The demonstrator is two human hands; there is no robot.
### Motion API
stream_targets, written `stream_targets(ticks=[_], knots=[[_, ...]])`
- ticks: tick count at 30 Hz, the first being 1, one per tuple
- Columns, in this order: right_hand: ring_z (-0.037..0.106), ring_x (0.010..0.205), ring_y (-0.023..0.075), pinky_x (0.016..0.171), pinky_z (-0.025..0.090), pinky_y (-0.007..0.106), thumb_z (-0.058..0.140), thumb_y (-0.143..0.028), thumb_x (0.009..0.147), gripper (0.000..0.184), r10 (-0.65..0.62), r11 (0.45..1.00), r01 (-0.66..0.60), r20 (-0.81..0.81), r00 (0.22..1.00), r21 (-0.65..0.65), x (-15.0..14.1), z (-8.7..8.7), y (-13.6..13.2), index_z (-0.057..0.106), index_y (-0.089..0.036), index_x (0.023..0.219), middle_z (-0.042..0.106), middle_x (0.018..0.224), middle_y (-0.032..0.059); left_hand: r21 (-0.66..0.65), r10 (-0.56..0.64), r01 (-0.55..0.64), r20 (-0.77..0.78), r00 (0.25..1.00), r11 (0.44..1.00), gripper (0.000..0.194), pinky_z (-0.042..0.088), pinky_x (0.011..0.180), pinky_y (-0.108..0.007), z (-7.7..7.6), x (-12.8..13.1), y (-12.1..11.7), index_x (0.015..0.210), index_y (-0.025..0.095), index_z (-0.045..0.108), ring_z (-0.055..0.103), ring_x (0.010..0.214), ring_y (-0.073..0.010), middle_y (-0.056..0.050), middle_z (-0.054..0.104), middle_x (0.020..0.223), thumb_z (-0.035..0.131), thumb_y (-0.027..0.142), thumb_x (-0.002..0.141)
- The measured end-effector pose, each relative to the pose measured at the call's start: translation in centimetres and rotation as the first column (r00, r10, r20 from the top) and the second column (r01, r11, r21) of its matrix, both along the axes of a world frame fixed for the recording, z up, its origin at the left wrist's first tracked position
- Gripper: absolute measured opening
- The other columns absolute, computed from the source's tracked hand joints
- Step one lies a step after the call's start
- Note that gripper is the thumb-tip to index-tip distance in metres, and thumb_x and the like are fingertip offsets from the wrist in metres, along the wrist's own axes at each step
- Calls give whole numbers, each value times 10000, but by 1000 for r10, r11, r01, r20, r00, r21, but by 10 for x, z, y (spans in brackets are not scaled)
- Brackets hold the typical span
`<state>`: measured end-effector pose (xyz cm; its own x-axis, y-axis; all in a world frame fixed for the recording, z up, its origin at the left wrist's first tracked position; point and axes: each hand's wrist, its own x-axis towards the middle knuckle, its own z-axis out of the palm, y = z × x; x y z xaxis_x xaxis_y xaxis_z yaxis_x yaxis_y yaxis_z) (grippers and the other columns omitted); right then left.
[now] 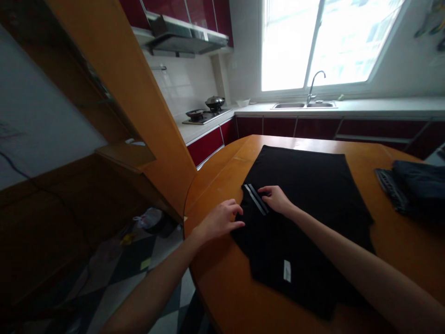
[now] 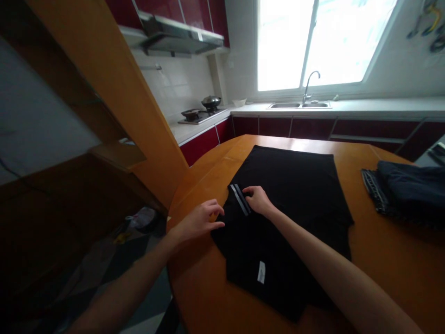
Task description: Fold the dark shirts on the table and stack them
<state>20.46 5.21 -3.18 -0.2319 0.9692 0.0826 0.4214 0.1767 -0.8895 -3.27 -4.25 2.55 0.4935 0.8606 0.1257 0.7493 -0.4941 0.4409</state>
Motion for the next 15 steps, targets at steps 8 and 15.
stream_targets(ticks=[8,15], knots=[[681,983,198,935,517,315,573,-69,815,433,-9,993,-12,180,984,118,-2,2,-10,693,-137,1225,731,1154,88,14,143,-143,-131,981,990,119,466,788,-275,-9,-16,-42,975,242,712,627,879,-185,-31,648,962,608,242,918],[554,1174,301,963,472,387,532,-167,892,339,-140,966,-6,544,827,259,-8,16,-37,692,-139,1190,623,1260,169,24,196,-195,-53,979,981,286,472,806,-281,7,-9,14,894,195,747,630,849,-189,-69,687,934,507,330,971]])
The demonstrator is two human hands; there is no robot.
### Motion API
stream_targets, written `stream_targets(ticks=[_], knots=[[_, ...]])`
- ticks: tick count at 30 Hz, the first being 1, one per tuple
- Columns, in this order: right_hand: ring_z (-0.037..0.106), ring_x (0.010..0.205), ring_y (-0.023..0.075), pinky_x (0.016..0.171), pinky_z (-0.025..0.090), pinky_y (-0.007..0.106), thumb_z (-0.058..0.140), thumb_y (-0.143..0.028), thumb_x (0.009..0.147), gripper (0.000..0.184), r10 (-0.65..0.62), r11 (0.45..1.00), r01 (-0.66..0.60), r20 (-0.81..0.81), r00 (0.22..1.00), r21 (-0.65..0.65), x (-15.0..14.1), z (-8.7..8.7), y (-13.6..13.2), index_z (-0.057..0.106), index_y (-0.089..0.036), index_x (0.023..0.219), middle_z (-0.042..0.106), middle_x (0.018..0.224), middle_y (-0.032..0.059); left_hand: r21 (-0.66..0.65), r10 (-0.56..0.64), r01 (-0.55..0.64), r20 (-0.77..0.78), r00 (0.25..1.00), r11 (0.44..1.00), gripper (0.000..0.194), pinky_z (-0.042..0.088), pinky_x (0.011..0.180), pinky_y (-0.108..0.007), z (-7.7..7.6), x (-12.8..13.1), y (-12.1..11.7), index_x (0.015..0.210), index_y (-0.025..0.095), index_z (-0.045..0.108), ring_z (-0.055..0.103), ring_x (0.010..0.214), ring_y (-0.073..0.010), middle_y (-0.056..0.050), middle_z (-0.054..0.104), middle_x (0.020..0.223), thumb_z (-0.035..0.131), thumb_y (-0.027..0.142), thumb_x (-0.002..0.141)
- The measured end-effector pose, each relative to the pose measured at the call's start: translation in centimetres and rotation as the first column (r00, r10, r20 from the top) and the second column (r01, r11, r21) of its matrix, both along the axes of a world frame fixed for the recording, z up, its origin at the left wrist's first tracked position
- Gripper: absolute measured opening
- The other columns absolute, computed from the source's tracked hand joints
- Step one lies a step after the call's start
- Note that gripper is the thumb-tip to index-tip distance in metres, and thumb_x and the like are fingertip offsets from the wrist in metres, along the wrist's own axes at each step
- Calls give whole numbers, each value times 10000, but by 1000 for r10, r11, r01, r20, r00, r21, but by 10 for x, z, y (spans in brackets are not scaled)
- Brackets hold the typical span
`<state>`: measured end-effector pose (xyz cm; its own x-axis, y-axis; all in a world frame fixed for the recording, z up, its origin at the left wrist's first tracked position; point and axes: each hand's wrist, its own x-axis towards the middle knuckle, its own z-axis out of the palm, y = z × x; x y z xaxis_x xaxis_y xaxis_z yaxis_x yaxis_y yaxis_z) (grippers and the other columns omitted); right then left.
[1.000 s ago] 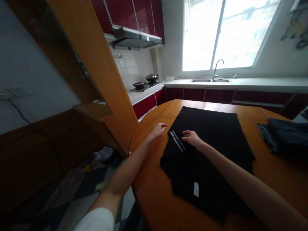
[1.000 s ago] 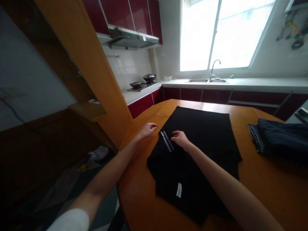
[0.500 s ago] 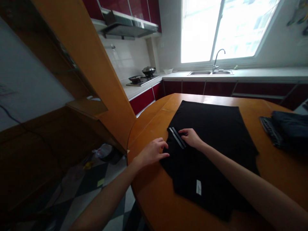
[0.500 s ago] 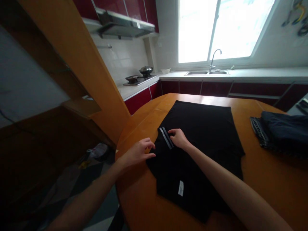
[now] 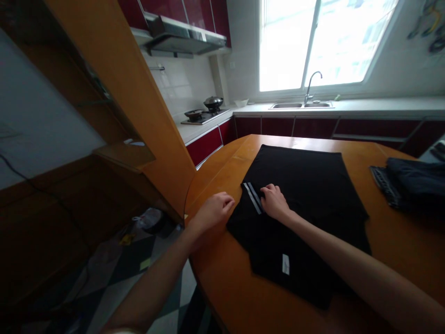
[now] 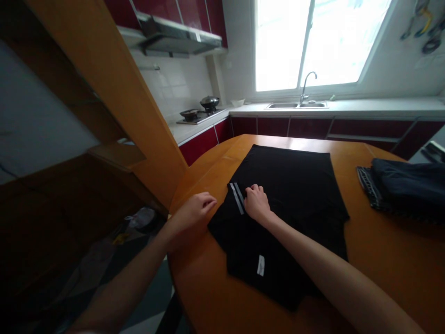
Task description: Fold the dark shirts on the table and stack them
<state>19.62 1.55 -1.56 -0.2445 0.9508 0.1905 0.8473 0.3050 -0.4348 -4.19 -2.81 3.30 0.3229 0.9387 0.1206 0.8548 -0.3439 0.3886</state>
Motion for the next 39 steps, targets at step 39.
stream_targets(ticks=[39], knots=[[247,1499,316,1201,183,575,312,-603,1010,720,556,828,-555,-13,831,-79,-21,7,-119,442,-79,1486,333,1588,201,147,68,-65,-16,998,987,240,433,1030,-441,-52,26,130,1126,182,676,562,1190,-274,-118,621,1242,574,285,934]])
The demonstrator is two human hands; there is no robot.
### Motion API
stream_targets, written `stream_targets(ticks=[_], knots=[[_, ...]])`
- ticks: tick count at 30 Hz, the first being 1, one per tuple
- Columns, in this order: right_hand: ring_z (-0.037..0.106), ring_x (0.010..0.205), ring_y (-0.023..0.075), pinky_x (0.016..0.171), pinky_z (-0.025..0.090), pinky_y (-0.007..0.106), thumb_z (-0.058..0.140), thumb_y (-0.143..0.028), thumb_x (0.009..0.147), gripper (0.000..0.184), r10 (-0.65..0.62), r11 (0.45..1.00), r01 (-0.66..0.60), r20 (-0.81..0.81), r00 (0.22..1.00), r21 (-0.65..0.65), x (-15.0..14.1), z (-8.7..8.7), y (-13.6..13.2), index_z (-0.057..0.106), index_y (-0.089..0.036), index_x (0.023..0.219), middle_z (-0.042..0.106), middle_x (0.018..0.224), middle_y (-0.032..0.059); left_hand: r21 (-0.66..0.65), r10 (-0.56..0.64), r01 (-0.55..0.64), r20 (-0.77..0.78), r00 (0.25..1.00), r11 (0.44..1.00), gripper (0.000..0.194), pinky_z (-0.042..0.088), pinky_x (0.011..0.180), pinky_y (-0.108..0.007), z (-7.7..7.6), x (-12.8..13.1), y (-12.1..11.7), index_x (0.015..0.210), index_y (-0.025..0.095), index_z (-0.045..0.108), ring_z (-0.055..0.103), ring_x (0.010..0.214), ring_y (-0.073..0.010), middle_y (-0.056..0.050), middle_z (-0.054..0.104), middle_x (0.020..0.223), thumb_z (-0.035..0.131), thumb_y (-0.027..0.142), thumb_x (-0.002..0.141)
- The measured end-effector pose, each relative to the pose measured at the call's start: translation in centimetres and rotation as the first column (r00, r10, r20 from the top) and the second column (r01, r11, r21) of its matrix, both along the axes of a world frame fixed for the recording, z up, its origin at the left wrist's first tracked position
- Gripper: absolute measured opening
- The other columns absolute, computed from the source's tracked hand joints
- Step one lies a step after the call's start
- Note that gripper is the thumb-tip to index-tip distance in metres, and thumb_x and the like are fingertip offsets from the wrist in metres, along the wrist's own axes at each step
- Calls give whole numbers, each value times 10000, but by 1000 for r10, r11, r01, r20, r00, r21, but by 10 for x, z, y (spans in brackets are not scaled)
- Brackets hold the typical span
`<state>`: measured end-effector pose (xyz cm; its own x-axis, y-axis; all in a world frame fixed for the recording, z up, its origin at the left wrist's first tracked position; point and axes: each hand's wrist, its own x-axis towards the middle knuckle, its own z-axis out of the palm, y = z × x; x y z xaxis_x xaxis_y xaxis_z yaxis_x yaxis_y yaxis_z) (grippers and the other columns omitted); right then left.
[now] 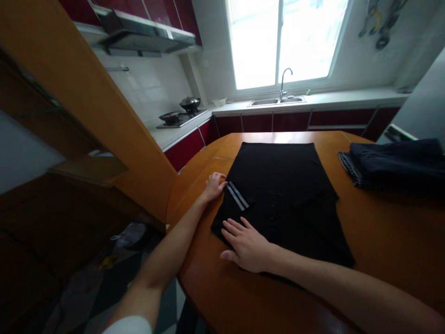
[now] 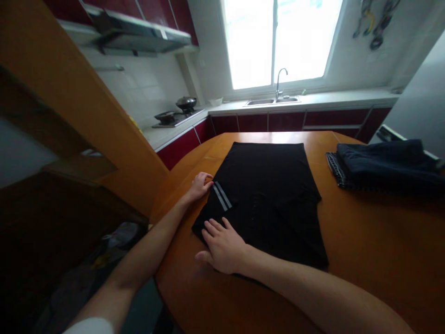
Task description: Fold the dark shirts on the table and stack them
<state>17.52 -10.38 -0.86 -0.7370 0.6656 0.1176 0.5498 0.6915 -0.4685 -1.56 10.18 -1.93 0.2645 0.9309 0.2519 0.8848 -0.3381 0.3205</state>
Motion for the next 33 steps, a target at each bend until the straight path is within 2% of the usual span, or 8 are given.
stream_targets(ticks=[3,6,10,14,21,26,29,33], knots=[[252,1498,312,1203,180,564,305,-592,1014,708,-1,1000,1,5,1000,-5,0,-1,-1,447,-82,1484,335,1587,200,27,-255,256,-15,967,966,365,344,1144,-396,1,9,-29,1338,232,586,461,1365,-211,-69,546,1443,430,278,1011],[257,1497,307,1208,166,556,321,-589,1012,704,-9,1000,9,-3,1000,5,-1,-2,-1,439,-87,1491,350,1582,198,-83,-436,429,-121,892,900,476,230,1204,-467,-7,14,-54,1505,228,421,305,1485,-225,-69,384,1590,319,343,1053],[238,1503,304,1208,161,554,321,-526,1027,649,-10,1000,10,13,1000,9,-2,-5,0,429,-94,1499,324,1598,186,-220,-395,347,-239,887,912,561,127,1221,-513,-11,12,-64,1587,226,249,143,1536,-233,-63,193,1657,265,431,1065],[246,1500,310,1205,167,562,335,-486,1029,624,11,1000,-11,10,1000,16,-1,-4,0,429,-81,1495,323,1597,193,-221,-368,317,-251,895,922,565,94,1230,-488,-6,5,-62,1584,238,265,122,1538,-216,-55,207,1653,265,460,1065],[322,1467,301,1186,229,568,386,-509,1016,602,-1,997,2,-12,1000,74,2,-3,1,494,-87,1431,439,1531,209,-177,-510,483,-169,843,857,541,118,1234,-462,-3,-19,-89,1575,310,286,138,1535,-213,-17,230,1645,330,441,1053],[420,1403,288,1141,321,558,387,-528,1020,529,4,987,-3,-5,1000,162,-1,-1,6,600,-110,1264,524,1460,189,-191,-527,495,-200,826,848,518,135,1239,-458,-8,-40,-104,1567,372,269,132,1533,-199,55,219,1636,269,414,1051],[520,1304,270,1098,382,520,389,-512,1028,468,0,981,-4,22,1000,192,-3,9,-1,645,-130,1119,649,1293,153,-205,-507,467,-235,829,860,545,130,1239,-478,-13,-46,-105,1575,405,168,125,1532,-197,87,175,1635,267,428,1040],[517,1284,272,1077,395,485,393,-512,1029,452,34,942,-27,-15,999,334,1,37,-32,641,-136,1063,681,1204,124,-230,-517,468,-254,817,853,578,117,1230,-530,-15,-51,-104,1566,444,165,107,1533,-233,100,137,1635,324,472,1011]])
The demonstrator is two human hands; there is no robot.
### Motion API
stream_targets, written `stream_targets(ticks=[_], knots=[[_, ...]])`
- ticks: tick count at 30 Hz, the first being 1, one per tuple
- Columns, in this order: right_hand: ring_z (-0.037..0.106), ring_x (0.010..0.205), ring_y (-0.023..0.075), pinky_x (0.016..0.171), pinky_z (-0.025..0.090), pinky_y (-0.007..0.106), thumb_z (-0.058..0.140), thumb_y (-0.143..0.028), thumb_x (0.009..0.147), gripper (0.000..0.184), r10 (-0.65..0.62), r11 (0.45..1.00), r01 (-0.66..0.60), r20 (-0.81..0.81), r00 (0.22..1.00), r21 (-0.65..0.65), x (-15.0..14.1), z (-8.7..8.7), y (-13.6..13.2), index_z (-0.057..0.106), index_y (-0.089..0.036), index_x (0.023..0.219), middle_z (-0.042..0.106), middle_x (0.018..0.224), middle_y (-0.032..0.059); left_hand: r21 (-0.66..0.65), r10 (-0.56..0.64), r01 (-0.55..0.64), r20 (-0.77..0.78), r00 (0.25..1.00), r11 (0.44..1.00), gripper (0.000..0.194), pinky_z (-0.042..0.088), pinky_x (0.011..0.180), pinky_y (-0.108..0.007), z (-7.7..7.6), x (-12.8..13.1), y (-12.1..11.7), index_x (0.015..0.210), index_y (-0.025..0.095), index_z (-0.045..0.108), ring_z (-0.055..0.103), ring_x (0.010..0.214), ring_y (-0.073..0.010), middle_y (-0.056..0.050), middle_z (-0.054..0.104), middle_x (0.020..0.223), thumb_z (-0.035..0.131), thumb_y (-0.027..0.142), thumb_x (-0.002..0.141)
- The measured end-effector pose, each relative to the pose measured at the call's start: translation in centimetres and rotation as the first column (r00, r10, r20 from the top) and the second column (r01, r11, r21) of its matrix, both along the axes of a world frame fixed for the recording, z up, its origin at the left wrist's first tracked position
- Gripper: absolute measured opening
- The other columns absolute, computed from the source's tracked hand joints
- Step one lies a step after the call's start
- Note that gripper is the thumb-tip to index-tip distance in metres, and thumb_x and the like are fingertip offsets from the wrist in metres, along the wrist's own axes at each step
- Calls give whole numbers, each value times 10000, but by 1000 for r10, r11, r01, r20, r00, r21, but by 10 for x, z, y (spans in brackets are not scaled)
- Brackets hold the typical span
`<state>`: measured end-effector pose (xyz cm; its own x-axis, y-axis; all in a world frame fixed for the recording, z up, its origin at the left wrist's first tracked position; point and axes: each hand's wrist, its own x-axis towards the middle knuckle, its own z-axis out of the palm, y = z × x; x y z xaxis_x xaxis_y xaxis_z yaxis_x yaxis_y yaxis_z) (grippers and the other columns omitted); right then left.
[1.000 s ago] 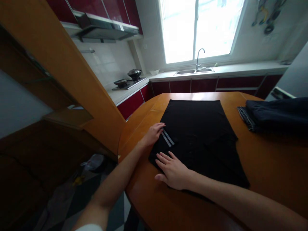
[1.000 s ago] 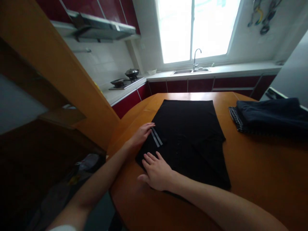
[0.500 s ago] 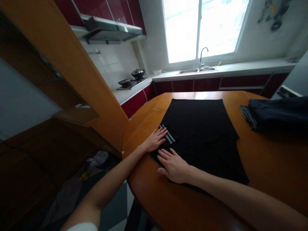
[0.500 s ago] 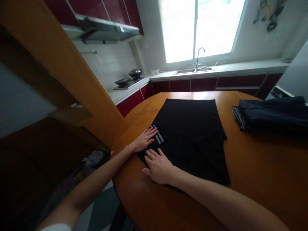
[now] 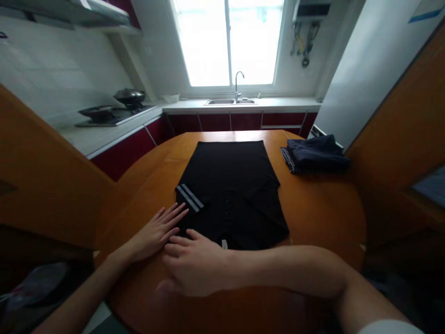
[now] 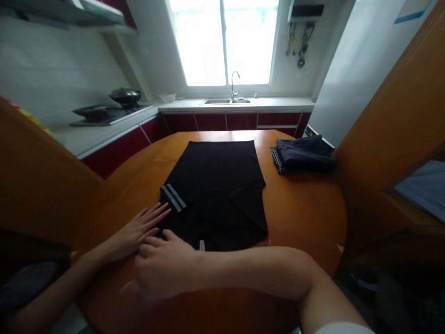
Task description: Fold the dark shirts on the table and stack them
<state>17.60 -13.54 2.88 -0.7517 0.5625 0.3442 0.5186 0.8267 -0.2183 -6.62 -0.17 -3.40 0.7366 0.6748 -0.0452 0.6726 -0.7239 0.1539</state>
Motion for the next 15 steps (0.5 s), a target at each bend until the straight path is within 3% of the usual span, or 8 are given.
stream_targets(ticks=[4,7,9,12,15], knots=[[512,1290,263,1086,389,441,386,-525,1029,467,-23,1000,23,-17,1000,16,17,18,-22,628,-133,1103,673,1228,132,4,7,-8,72,997,1000,575,142,1221,-545,13,10,15,1562,450,224,111,1533,-252,103,162,1636,319,502,997],[496,1325,265,1113,368,449,412,-483,1032,430,-88,996,88,-13,996,-28,36,14,-16,618,-130,1163,642,1305,150,58,77,-91,201,977,994,550,181,1226,-496,26,37,36,1550,399,330,220,1517,-232,77,270,1624,244,485,1014],[483,1352,264,1118,373,451,431,-428,1034,389,-170,983,169,-17,985,-75,52,7,-5,614,-136,1213,597,1383,156,89,106,-136,286,952,987,564,220,1222,-449,28,57,49,1528,301,411,295,1493,-222,11,373,1593,254,476,1014],[464,1381,279,1123,380,476,430,-353,1028,372,-326,936,321,-14,945,-144,78,-1,13,613,-147,1277,566,1433,152,94,158,-191,276,948,977,565,258,1204,-449,19,78,62,1499,189,449,358,1462,-244,-92,448,1547,330,438,1006],[458,1389,302,1132,379,515,433,-352,1010,409,-437,890,426,-32,899,-162,112,-7,29,621,-155,1316,554,1447,156,63,203,-221,217,955,973,526,202,1206,-530,4,79,69,1501,242,441,274,1498,-275,-72,362,1599,368,421,1012]])
